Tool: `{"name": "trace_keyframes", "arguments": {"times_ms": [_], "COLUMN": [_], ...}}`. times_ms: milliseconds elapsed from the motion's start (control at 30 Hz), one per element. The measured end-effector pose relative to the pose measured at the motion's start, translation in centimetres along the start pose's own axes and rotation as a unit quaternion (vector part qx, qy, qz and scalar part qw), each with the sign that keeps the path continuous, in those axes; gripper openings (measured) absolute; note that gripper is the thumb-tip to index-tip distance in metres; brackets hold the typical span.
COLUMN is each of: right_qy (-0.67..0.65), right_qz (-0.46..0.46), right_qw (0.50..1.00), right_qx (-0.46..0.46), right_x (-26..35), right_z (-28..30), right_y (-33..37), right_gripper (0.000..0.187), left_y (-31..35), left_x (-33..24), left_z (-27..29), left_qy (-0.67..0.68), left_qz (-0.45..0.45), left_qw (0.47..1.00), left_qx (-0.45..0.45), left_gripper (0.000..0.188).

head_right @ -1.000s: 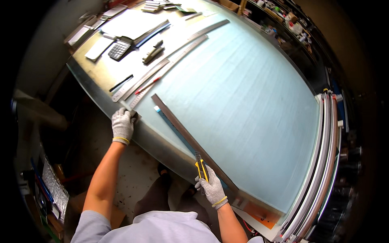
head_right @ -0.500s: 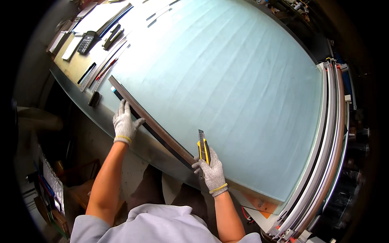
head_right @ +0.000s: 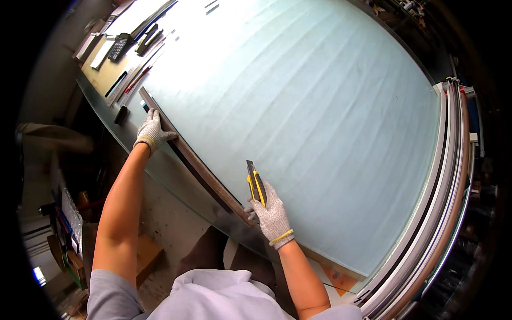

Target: The person uses a utility knife and a metal ruler to score and cut a long, dark strip of material on a large glass table. They then measure and mark the strip with a red marker and ruler.

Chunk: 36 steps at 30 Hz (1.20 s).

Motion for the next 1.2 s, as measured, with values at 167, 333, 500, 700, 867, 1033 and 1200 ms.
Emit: {"name": "trace_keyframes", "arguments": {"times_ms": [167, 333, 500, 700, 867, 1033, 1200], "right_qy": [-0.01, 0.02, 0.016, 0.01, 0.029, 0.033, 0.064], "right_qz": [-0.014, -0.011, -0.022, -0.031, -0.037, -0.022, 0.025], "right_qw": [1.0, 1.0, 1.0, 0.999, 0.998, 0.997, 0.989], "right_qx": [-0.013, -0.013, 0.002, 0.022, 0.035, 0.068, 0.131], "right_x": [0.6, 1.0, 1.3, 1.4, 1.7, 2.4, 3.5], "right_z": [-0.8, -1.2, -1.4, -1.4, -1.6, -2.3, -2.6], "right_y": [-0.8, -1.2, -1.4, -1.6, -2.2, -1.9, -2.0], "right_gripper": [0.053, 0.054, 0.054, 0.053, 0.053, 0.054, 0.06], "left_y": [1.9, 4.9, 5.9, 6.2, 6.7, 8.7, 11.6], "left_x": [-1.5, -3.2, -4.7, -5.5, -6.1, -6.8, -8.7], "left_z": [-0.1, -0.9, -0.8, 1.2, 1.0, 1.1, 2.5], "left_qy": [-0.016, -0.041, -0.036, -0.035, -0.021, -0.019, -0.007], "left_qz": [0.0, -0.019, -0.012, 0.013, 0.024, 0.018, 0.013], "left_qw": [1.0, 0.999, 0.998, 0.995, 0.993, 0.993, 0.996], "left_qx": [0.019, 0.02, 0.051, 0.092, 0.117, 0.117, 0.087], "left_gripper": [0.126, 0.126, 0.132, 0.135, 0.141, 0.148, 0.15]}}
Point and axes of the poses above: each hand's wrist, its own y-axis away from the middle knuckle, its own z-axis out of the back of the hand, x = y × z, the point moved 3 cm from there along -y, towards the middle knuckle, and after that the axes turned 10 degrees about -y, right-handed, at the moved point
